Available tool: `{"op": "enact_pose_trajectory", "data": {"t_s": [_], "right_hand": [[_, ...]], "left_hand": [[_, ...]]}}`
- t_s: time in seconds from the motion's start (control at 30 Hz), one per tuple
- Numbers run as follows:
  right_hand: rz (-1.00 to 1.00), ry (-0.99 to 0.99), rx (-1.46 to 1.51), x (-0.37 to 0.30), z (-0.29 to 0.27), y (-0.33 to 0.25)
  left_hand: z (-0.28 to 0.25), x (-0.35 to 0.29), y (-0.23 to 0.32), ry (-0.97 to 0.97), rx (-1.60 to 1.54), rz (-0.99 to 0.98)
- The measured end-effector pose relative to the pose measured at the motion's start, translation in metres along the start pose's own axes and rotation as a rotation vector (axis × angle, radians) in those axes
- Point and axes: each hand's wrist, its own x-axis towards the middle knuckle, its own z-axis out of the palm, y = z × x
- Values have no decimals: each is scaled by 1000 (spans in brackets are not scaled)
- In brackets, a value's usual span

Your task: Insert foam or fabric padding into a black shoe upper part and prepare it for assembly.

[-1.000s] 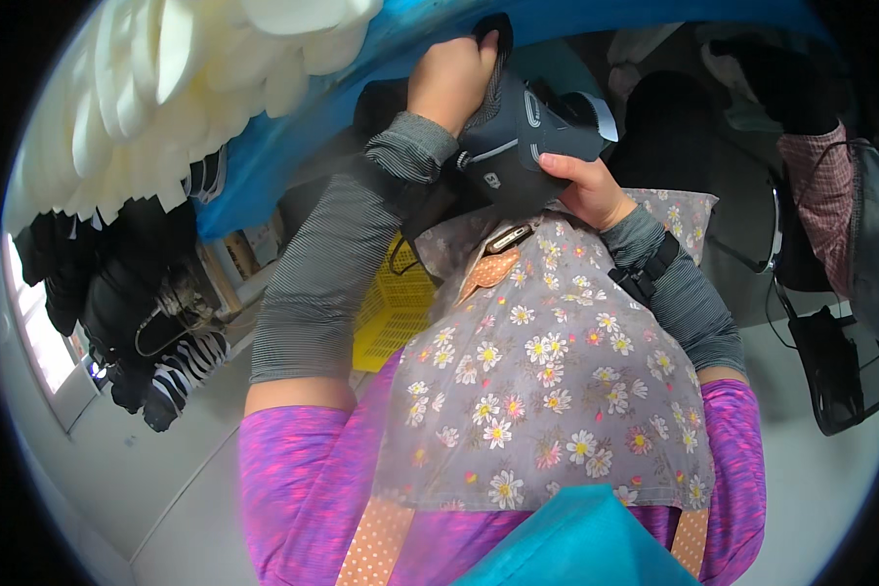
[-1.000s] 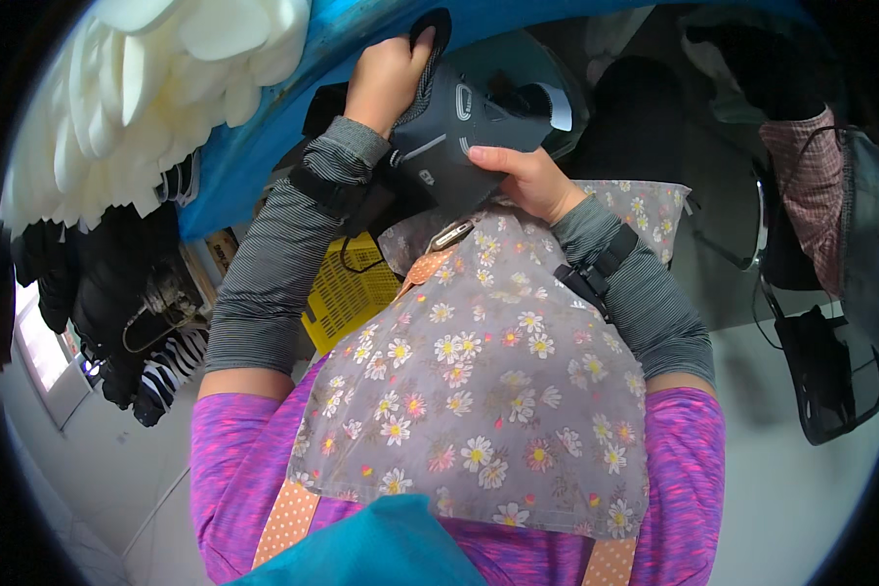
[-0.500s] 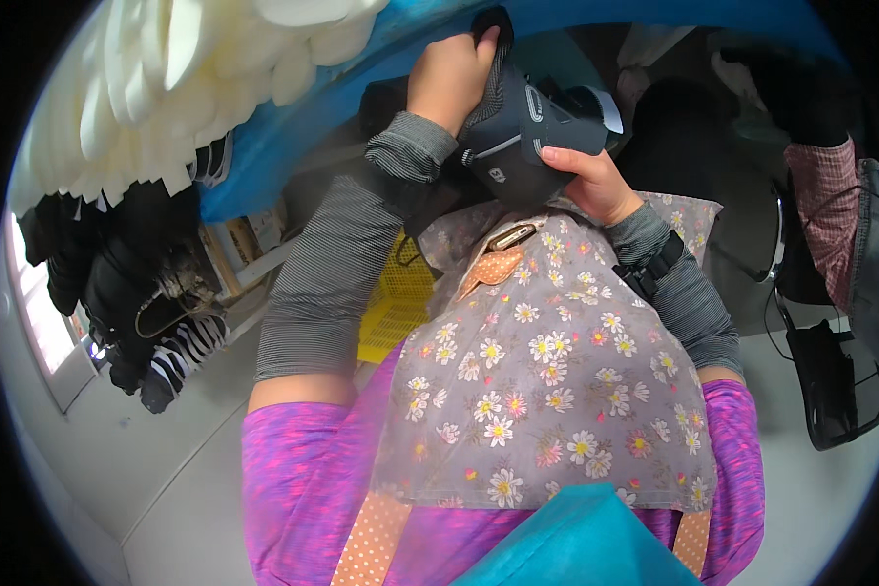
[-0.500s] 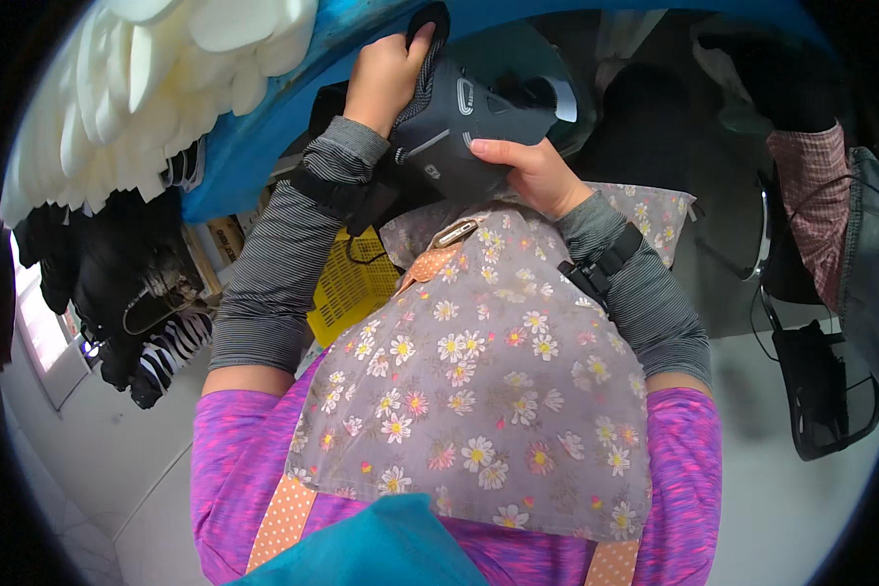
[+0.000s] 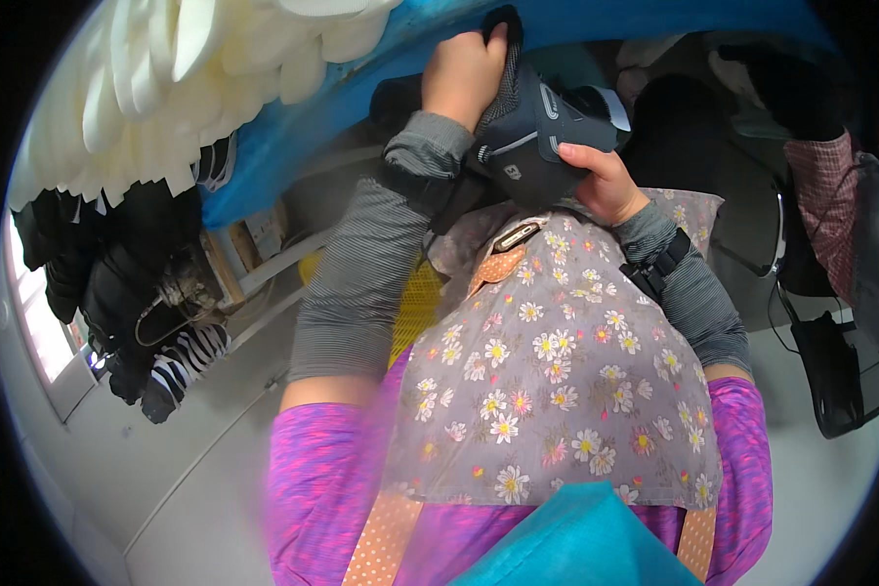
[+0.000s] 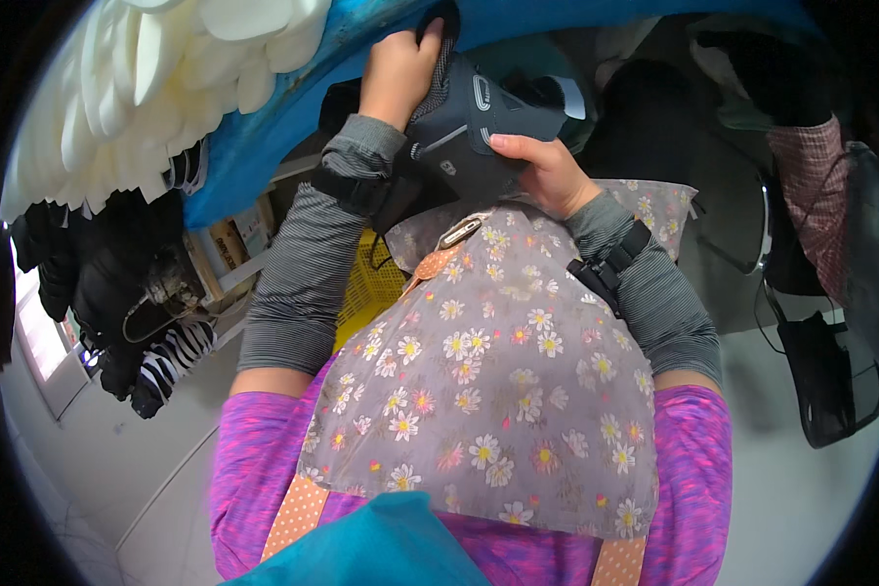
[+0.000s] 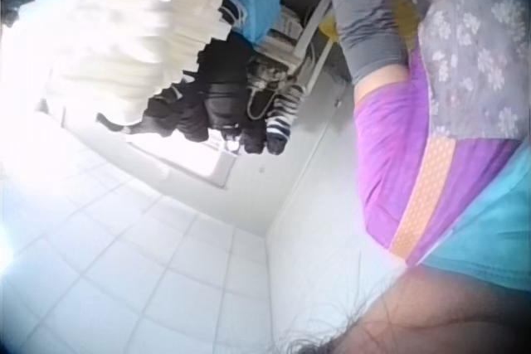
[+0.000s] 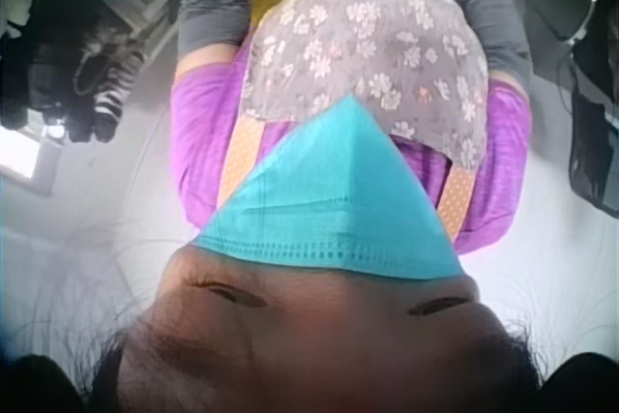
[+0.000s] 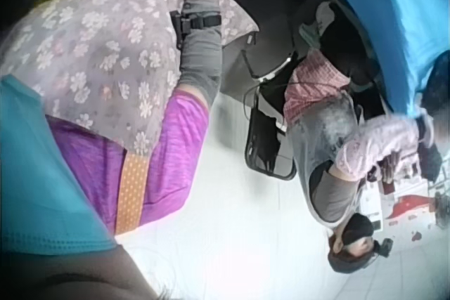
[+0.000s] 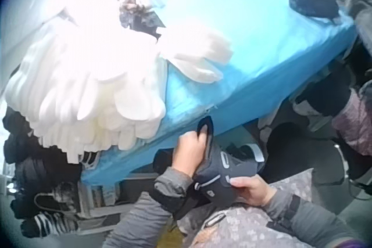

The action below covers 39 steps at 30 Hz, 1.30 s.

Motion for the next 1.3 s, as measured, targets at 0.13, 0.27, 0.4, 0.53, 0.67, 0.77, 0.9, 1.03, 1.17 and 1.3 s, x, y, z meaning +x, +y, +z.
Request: {"op": "enact_pose_trajectory", "data": {"t_s": [0.13,0.27,0.4,0.53,0.67,0.77,0.9,1.03,1.17,1.3], "right_hand": [[-53,4,-11,-1,4,-7],[-8,14,-73,2,1,-5],[24,19,-76,7,-6,-4],[-12,-34,-71,4,-5,-2],[6,-47,-72,3,-8,-1],[-12,-27,-25,4,-2,-4],[-77,15,26,7,3,0],[-71,-10,-30,7,-4,6],[-54,2,-79,14,-4,6],[-29,-13,-44,12,-3,2]], "left_hand": [[-10,-10,4,203,61,25],[-11,-14,-3,157,31,-3],[-4,-8,-10,9,28,-42],[18,0,-29,-28,9,52],[17,1,-15,-26,-21,-2],[7,-2,-11,-1,-72,-71],[-9,-11,-2,114,-14,-52],[-17,-17,-1,134,21,-56],[-15,-11,-9,56,-54,-84],[2,-4,-21,-19,-103,-65]]}}
